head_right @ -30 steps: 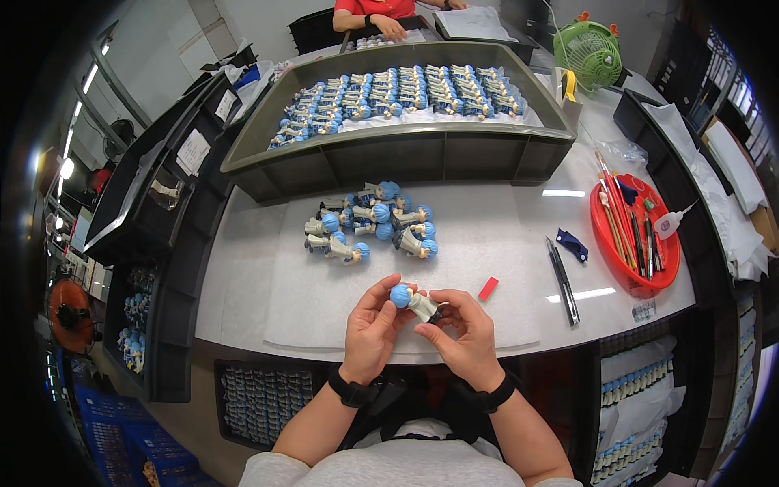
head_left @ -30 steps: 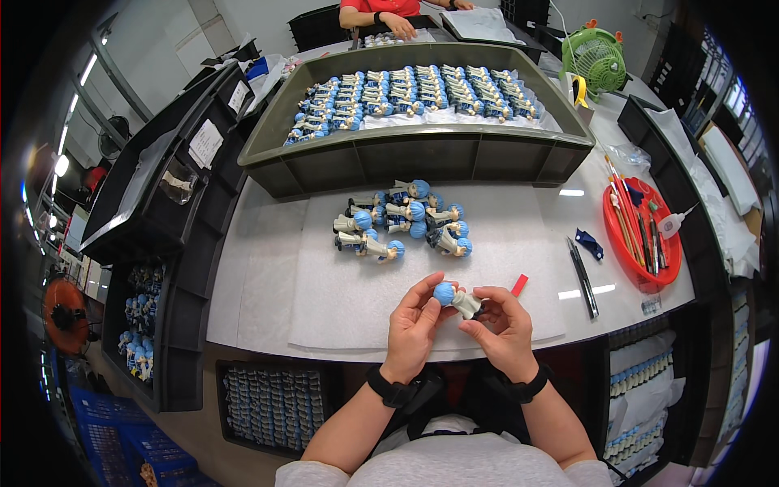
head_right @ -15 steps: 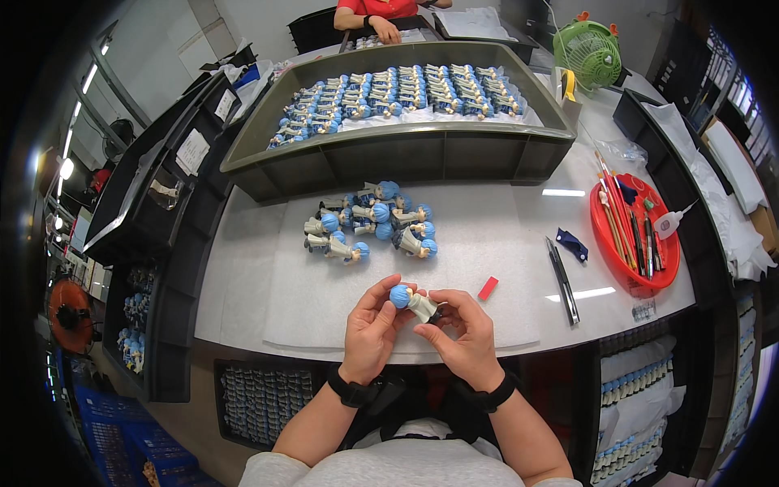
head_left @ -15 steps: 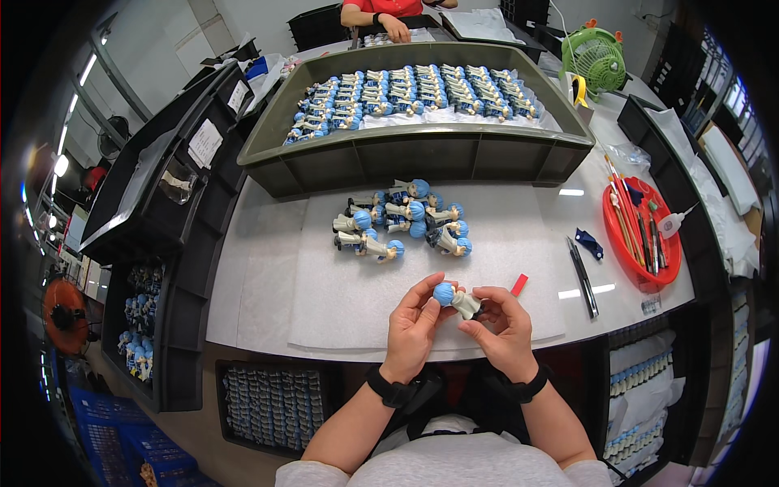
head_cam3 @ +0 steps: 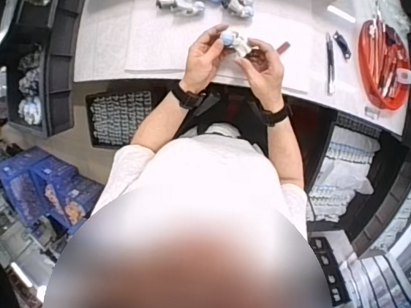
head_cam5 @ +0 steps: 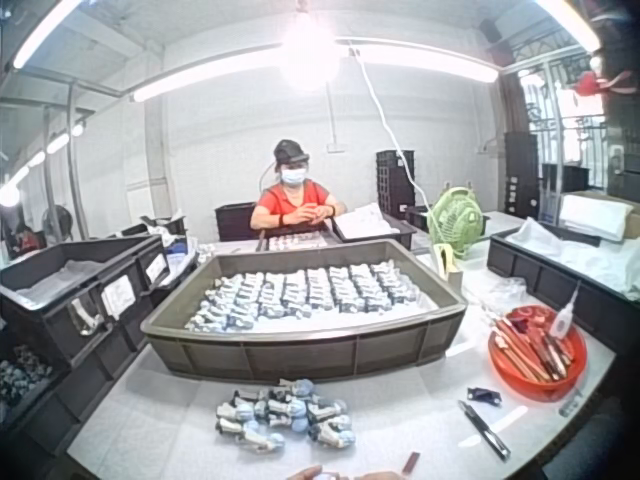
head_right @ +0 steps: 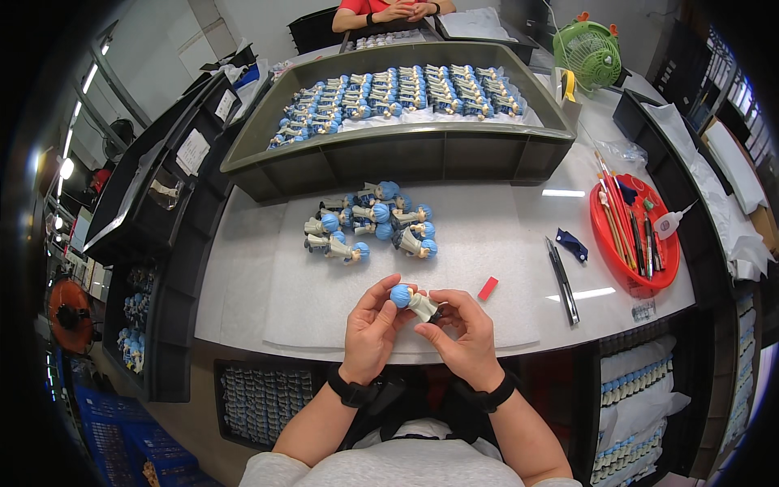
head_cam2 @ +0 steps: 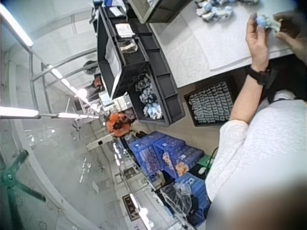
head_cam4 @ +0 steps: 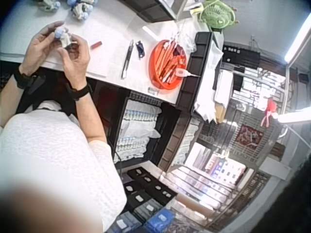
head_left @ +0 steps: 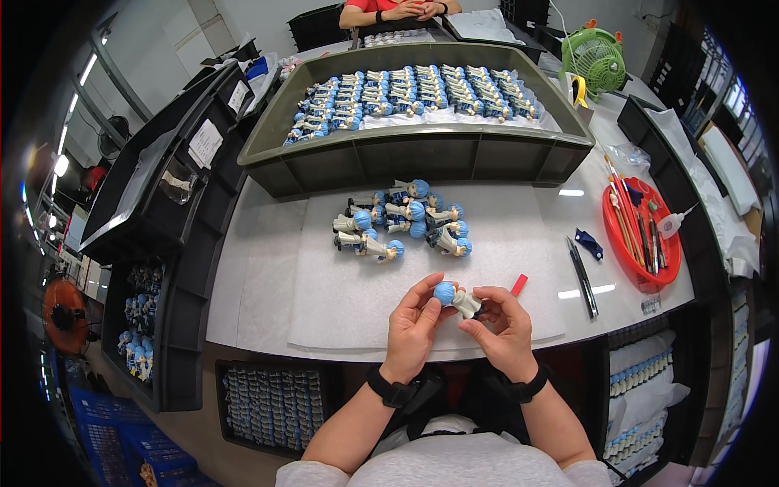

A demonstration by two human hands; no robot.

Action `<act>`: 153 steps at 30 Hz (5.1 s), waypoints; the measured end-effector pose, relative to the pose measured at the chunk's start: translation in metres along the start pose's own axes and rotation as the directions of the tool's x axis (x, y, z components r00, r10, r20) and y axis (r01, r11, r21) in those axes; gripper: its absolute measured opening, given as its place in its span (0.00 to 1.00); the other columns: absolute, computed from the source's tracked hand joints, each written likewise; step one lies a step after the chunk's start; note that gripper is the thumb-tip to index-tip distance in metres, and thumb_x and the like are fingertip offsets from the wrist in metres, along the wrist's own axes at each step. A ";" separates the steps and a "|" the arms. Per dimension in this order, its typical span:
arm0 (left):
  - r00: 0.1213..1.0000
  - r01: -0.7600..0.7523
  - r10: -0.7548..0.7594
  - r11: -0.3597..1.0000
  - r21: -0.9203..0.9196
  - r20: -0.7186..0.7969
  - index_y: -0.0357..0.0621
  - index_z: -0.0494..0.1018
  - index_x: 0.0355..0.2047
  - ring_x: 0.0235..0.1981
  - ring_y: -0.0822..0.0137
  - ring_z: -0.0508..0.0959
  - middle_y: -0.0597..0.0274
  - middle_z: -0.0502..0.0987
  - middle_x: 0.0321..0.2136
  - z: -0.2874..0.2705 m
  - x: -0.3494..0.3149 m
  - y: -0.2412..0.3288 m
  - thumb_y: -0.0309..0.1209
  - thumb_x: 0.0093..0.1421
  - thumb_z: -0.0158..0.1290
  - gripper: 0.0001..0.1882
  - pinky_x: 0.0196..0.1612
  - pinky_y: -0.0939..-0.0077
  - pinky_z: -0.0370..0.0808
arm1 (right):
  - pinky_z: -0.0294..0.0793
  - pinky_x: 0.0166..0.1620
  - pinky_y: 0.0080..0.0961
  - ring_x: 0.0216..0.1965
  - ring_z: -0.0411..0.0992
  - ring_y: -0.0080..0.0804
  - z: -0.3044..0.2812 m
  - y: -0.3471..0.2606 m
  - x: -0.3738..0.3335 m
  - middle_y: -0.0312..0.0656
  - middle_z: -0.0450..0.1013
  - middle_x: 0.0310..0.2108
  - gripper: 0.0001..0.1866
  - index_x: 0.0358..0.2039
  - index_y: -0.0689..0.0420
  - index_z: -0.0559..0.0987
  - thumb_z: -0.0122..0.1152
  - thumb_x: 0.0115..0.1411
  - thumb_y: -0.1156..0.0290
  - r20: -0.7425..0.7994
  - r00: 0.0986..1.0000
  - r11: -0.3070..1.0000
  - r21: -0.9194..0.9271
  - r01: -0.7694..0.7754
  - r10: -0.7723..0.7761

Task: The person picks up small blue-and-white figurines from a tray, rubs them with a red block, and uses a craft knife to trim excess material. Finished pieces are placed into a drawer. The person repeats this process for several figurines.

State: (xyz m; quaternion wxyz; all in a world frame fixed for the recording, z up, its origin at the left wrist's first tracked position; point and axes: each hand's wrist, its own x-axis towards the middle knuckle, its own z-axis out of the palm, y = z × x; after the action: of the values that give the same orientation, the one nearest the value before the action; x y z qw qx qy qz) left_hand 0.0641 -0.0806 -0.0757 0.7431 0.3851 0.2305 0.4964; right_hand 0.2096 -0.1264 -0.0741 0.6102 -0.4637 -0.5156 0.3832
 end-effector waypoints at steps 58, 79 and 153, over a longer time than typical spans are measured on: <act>1.000 -0.001 0.002 0.999 0.052 -0.019 0.36 0.63 0.52 0.45 0.68 0.74 0.58 0.72 0.44 0.001 0.000 -0.001 0.30 0.64 0.47 0.18 0.47 0.75 0.73 | 0.73 0.43 0.20 0.40 0.72 0.26 0.001 -0.001 -0.001 0.45 0.73 0.42 0.18 0.45 0.66 0.70 0.61 0.56 0.76 0.022 1.000 0.997 0.073 -0.013 0.011; 0.998 0.044 -0.045 0.998 0.035 0.034 0.38 0.60 0.57 0.50 0.67 0.71 0.54 0.67 0.53 -0.005 0.000 -0.003 0.29 0.65 0.43 0.20 0.51 0.74 0.71 | 0.72 0.39 0.18 0.39 0.70 0.23 -0.001 0.000 -0.001 0.41 0.70 0.41 0.20 0.44 0.62 0.72 0.66 0.50 0.79 -0.016 0.999 0.997 -0.075 0.030 -0.031; 0.998 0.015 -0.025 0.984 0.179 0.054 0.34 0.63 0.53 0.46 0.66 0.72 0.53 0.70 0.47 -0.001 -0.003 0.001 0.19 0.60 0.47 0.20 0.52 0.74 0.69 | 0.70 0.37 0.34 0.30 0.71 0.45 -0.144 -0.073 0.034 0.48 0.69 0.25 0.15 0.43 0.60 0.70 0.54 0.53 0.82 -0.033 0.969 0.431 -0.899 0.077 -0.243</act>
State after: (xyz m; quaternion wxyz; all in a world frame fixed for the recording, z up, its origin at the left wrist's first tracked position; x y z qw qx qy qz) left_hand 0.0618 -0.0826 -0.0752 0.7168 0.4614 0.2569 0.4554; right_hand 0.3568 -0.1387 0.0004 0.3476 -0.6920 -0.6313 -0.0425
